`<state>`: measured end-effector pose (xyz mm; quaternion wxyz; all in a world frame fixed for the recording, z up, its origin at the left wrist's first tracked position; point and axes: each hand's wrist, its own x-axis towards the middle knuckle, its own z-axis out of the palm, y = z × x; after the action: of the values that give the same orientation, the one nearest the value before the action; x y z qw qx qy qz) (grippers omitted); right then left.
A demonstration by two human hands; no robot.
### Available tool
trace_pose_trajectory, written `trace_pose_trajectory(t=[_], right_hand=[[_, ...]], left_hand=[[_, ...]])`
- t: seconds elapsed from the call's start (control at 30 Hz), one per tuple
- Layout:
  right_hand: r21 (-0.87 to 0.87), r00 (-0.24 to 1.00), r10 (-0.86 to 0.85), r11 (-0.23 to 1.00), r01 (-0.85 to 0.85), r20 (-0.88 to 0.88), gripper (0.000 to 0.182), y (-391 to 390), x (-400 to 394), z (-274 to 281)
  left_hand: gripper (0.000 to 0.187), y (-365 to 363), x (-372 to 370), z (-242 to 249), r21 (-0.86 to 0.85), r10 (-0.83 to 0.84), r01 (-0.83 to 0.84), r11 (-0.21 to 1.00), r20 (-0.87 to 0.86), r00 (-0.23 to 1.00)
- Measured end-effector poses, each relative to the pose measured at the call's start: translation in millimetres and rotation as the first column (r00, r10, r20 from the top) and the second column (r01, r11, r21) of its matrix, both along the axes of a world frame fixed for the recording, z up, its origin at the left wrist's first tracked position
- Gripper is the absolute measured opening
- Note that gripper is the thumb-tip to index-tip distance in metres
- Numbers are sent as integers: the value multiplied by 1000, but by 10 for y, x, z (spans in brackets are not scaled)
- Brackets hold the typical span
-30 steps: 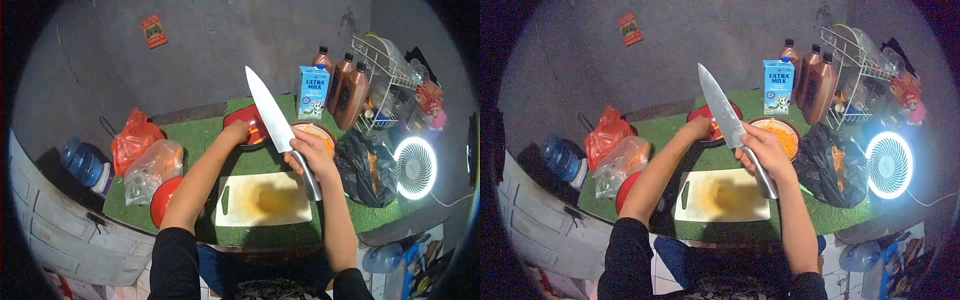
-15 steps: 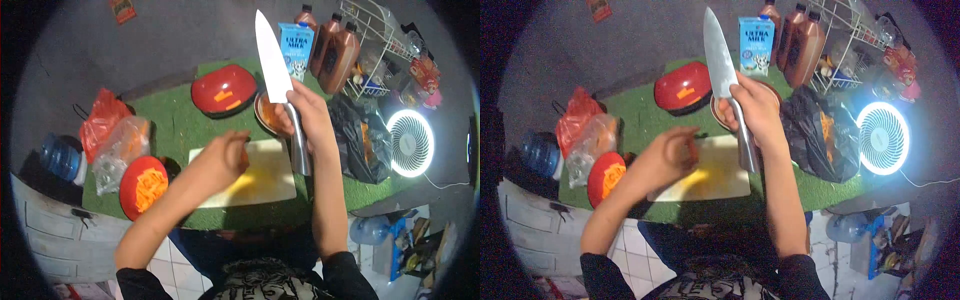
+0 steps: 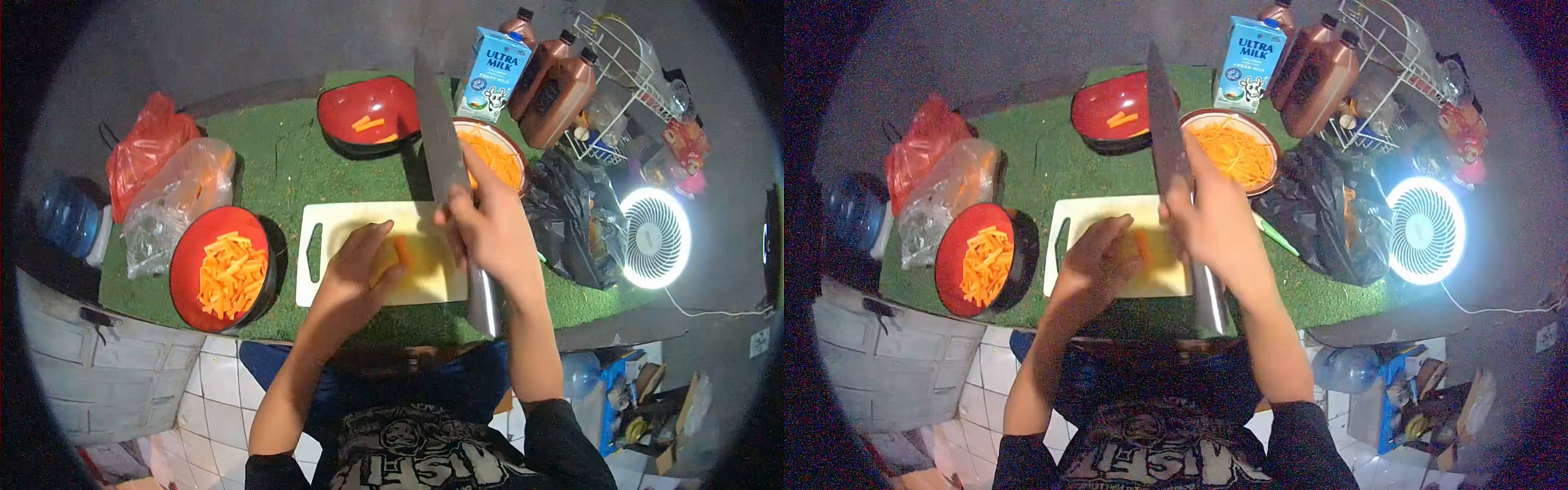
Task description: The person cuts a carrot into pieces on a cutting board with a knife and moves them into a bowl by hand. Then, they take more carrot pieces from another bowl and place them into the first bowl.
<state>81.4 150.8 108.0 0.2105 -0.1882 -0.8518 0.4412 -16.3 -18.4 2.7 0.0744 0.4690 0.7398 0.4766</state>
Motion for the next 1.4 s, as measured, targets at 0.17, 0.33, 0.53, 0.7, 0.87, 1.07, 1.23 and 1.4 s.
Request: trace_pose_trajectory(t=[0.17, 0.33, 0.53, 0.7, 0.87, 1.07, 1.23, 1.4], right_hand=[[250, 959, -24, 967, -49, 284, 68, -378, 430, -202], [213, 929, -55, 977, -26, 365, 69, -592, 541, -246], [273, 938, -62, 961, -35, 341, 71, -733, 565, -325], [281, 918, 5, 951, -126, 396, 75, -726, 571, -296], [285, 901, 5, 948, -143, 434, 75, -755, 555, -246], [349, 926, -32, 931, -110, 377, 77, -794, 569, -350], [362, 923, -9, 921, -142, 385, 81, -832, 538, -380], [358, 860, -64, 923, -143, 506, 82, -891, 468, -282]], left_hand=[[45, 67, 33, -78, 111, 92, -83, 990, -78, 993], [39, 117, 100, -45, 47, 163, -160, 986, -70, 984], [38, 107, 112, -74, 43, 157, -157, 987, 5, 988], [40, 104, 108, -96, 68, 166, -164, 984, -26, 986], [38, 108, 134, -77, 62, 178, -176, 982, -17, 984], [35, 122, 111, -84, 47, 159, -158, 986, -32, 987], [31, 112, 79, -87, 36, 104, -99, 994, -219, 970], [28, 105, 84, -15, -34, 85, -93, 995, -177, 980]])
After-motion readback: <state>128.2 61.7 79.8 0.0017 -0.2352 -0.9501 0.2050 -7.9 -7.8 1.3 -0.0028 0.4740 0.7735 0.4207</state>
